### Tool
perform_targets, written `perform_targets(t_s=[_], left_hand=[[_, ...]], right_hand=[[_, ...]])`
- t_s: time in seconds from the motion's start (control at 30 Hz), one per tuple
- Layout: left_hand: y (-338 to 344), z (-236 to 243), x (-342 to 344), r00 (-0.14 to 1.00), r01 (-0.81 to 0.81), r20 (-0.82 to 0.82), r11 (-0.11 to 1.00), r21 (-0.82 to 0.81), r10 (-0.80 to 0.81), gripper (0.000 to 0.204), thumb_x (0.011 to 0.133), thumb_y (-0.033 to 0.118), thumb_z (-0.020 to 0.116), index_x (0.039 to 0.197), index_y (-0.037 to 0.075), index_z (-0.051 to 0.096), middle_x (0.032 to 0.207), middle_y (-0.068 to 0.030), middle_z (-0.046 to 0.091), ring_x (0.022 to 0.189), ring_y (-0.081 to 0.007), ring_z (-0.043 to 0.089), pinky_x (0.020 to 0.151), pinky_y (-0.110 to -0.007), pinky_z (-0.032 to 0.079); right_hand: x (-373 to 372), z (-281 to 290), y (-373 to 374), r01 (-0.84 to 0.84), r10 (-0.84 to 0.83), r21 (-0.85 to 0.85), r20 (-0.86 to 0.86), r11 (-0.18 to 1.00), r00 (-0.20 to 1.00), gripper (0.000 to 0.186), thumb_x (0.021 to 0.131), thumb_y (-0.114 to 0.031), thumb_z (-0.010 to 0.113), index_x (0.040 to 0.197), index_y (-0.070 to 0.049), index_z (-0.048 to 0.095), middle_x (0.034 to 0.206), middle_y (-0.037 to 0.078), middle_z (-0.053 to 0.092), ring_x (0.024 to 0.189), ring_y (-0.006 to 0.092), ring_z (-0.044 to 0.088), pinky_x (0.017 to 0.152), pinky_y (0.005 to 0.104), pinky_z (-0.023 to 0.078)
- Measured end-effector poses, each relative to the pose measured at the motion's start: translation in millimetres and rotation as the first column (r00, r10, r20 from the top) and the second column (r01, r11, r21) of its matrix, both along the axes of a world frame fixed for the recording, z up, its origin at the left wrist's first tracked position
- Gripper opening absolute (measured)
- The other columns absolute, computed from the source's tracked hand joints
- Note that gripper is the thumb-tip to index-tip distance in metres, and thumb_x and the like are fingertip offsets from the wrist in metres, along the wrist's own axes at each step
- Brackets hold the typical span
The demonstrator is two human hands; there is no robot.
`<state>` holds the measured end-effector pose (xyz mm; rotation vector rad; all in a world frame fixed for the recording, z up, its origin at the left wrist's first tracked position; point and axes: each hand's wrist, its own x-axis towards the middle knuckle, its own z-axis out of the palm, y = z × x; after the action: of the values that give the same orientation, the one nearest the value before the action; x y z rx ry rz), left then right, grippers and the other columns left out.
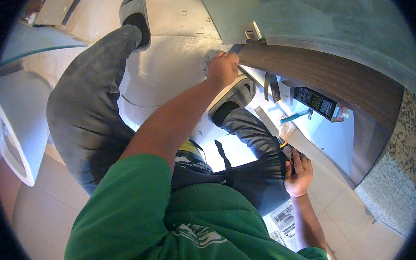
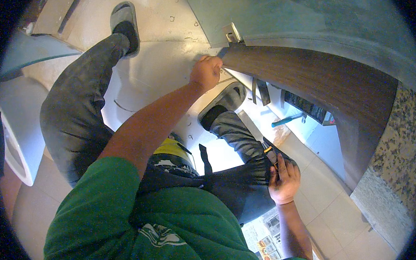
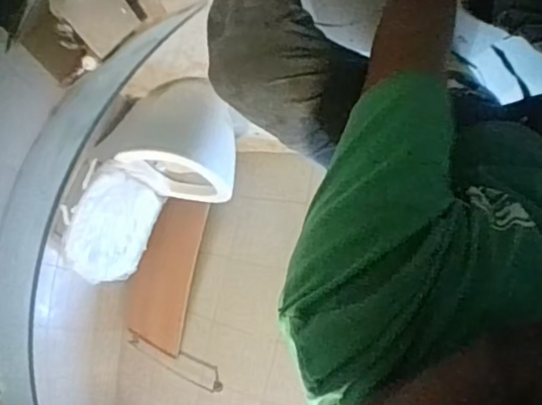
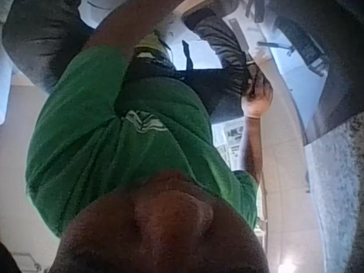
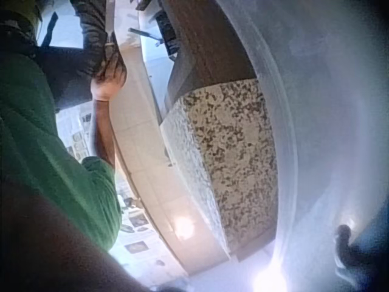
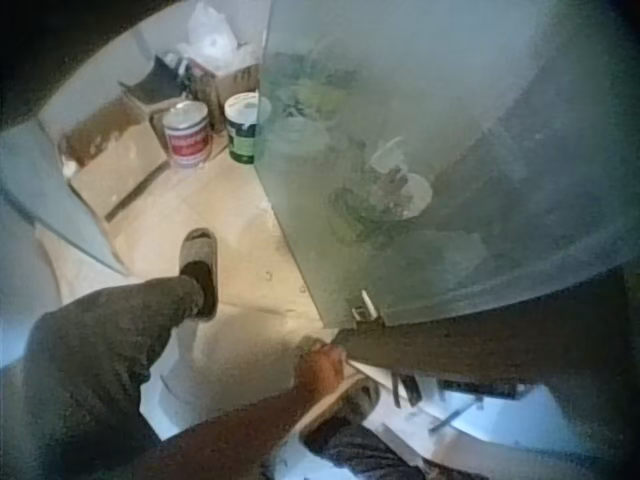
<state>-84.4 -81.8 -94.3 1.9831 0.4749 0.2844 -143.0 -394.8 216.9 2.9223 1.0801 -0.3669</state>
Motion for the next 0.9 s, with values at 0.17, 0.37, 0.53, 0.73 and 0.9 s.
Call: perform_targets(t_s=[0.17, 0.37, 0.53, 0.73, 0.9], left_hand=[[-9, -8, -5, 0.996, -0.081, -0.047, 0.994, -0.068, 0.078, 0.025, 0.085, 0.003, 0.062, 0.107, 0.006, 0.074, 0.104, -0.0198, 0.073, 0.104, -0.0393, 0.067, 0.093, -0.046, 0.054], [-11, 13, -16, 1.0, -0.015, 0.01, 0.994, -0.112, 0.016, 0.026, 0.089, 0.009, 0.063, 0.112, 0.004, 0.075, 0.108, -0.02, 0.074, 0.1, -0.0393, 0.07, 0.094, -0.045, 0.056], [12, -1, -10, 0.998, -0.061, -0.003, 0.967, -0.248, 0.062, 0.022, 0.094, 0.016, 0.064, 0.109, 0.005, 0.075, 0.105, -0.0176, 0.075, 0.098, -0.0364, 0.072, 0.091, -0.044, 0.056], [134, 92, 23, 0.916, 0.345, -0.265, 0.929, 0.134, -0.302, 0.034, 0.099, 0.033, 0.058, 0.099, 0.002, 0.072, 0.099, -0.0241, 0.073, 0.095, -0.0407, 0.071, 0.087, -0.049, 0.056], [201, 285, -3, 0.874, 0.45, -0.206, 0.893, 0.0, -0.44, 0.045, 0.096, 0.045, 0.06, 0.107, 0.003, 0.071, 0.097, -0.0222, 0.074, 0.097, -0.0367, 0.072, 0.087, -0.048, 0.056]], right_hand=[[2, -1, 2, -0.016, 0.016, 0.013, 0.004, 1.0, 1.0, 0.044, 0.091, -0.016, 0.068, 0.132, -0.001, 0.065, 0.099, 0.016, 0.066, 0.085, 0.0372, 0.061, 0.079, 0.0482, 0.05], [0, 3, 4, 0.038, -0.038, -0.025, 0.001, 0.999, 0.999, 0.043, 0.091, -0.018, 0.069, 0.129, 0.0, 0.066, 0.099, 0.017, 0.067, 0.085, 0.0375, 0.061, 0.077, 0.0479, 0.051], [5, 3, 9, -0.011, 0.011, 0.011, 0.001, 1.0, 1.0, 0.043, 0.09, -0.018, 0.07, 0.13, -0.001, 0.066, 0.099, 0.017, 0.068, 0.089, 0.0388, 0.064, 0.08, 0.048, 0.053], [15, 13, 74, 0.326, -0.332, -0.099, -0.475, 0.94, 0.815, 0.049, 0.085, -0.007, 0.076, 0.133, -0.003, 0.065, 0.118, 0.02, 0.07, 0.11, 0.0351, 0.068, 0.096, 0.0423, 0.054], [30, 44, 138, 0.405, -0.383, -0.139, -0.684, 0.904, 0.621, 0.044, 0.087, 0.004, 0.071, 0.131, -0.002, 0.067, 0.125, 0.012, 0.072, 0.119, 0.0216, 0.066, 0.104, 0.0335, 0.05]])
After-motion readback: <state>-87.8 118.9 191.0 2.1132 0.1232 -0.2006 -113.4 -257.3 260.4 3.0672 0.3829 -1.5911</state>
